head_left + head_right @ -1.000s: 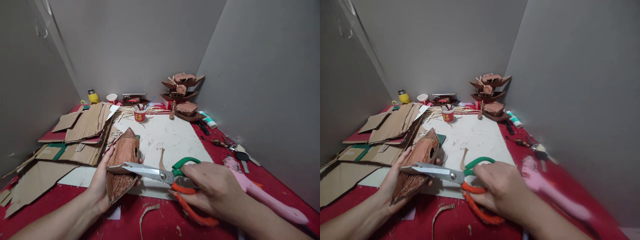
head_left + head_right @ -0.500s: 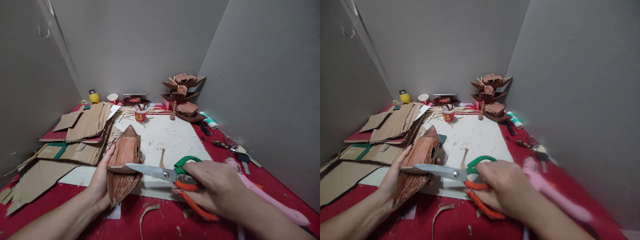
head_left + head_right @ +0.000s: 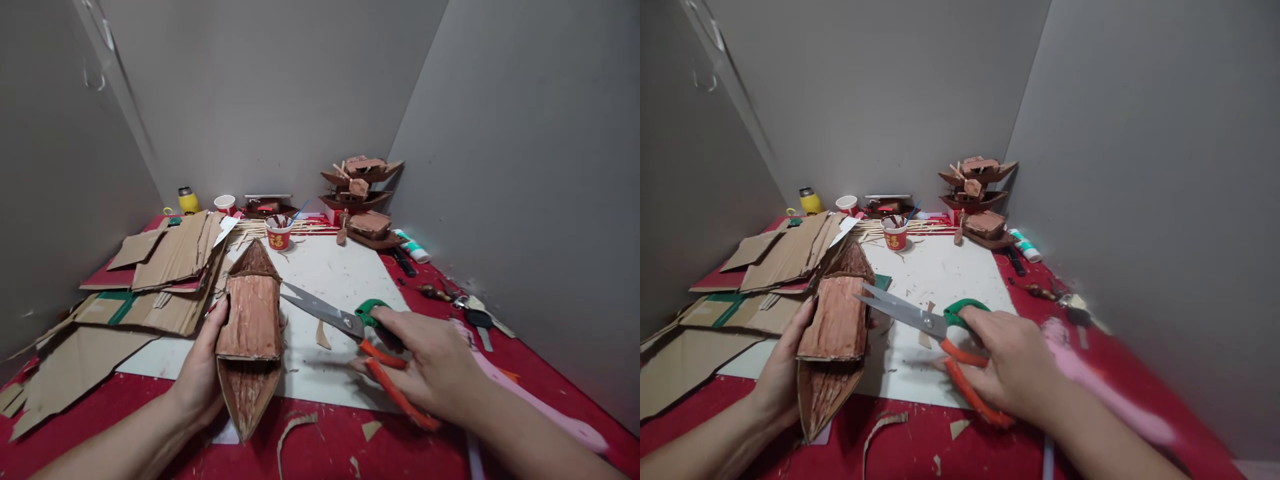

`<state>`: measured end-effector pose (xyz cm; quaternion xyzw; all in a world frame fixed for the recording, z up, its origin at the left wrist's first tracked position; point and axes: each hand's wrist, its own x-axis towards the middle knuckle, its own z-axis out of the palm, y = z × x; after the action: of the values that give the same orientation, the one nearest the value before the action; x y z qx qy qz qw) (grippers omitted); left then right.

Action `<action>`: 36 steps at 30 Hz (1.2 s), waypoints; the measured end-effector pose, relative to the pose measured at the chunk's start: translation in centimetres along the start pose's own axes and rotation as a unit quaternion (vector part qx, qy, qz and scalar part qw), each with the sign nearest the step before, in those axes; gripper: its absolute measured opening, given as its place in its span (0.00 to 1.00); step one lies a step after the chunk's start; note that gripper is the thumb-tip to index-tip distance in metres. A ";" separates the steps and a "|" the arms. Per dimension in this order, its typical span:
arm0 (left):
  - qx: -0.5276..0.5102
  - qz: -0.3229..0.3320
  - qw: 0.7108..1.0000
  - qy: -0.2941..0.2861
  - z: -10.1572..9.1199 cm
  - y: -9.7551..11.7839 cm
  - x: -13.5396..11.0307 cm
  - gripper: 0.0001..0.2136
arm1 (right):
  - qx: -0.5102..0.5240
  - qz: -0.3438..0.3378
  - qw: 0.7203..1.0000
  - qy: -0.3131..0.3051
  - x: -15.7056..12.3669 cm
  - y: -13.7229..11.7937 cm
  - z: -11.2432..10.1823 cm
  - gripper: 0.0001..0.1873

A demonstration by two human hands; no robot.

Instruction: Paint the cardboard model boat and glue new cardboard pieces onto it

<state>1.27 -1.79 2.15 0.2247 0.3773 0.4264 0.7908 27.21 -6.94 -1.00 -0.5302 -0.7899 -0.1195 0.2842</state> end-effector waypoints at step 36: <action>0.008 -0.096 0.995 -0.001 0.6 -0.3 -0.2 0.24 | -0.071 -0.133 0.987 0.053 -0.2 -1.0 0.7 0.21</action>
<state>1.81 -2.11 2.40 0.1943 0.3994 0.3450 0.8269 26.20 -7.19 -1.57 -0.4318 -0.8268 -0.2402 0.2686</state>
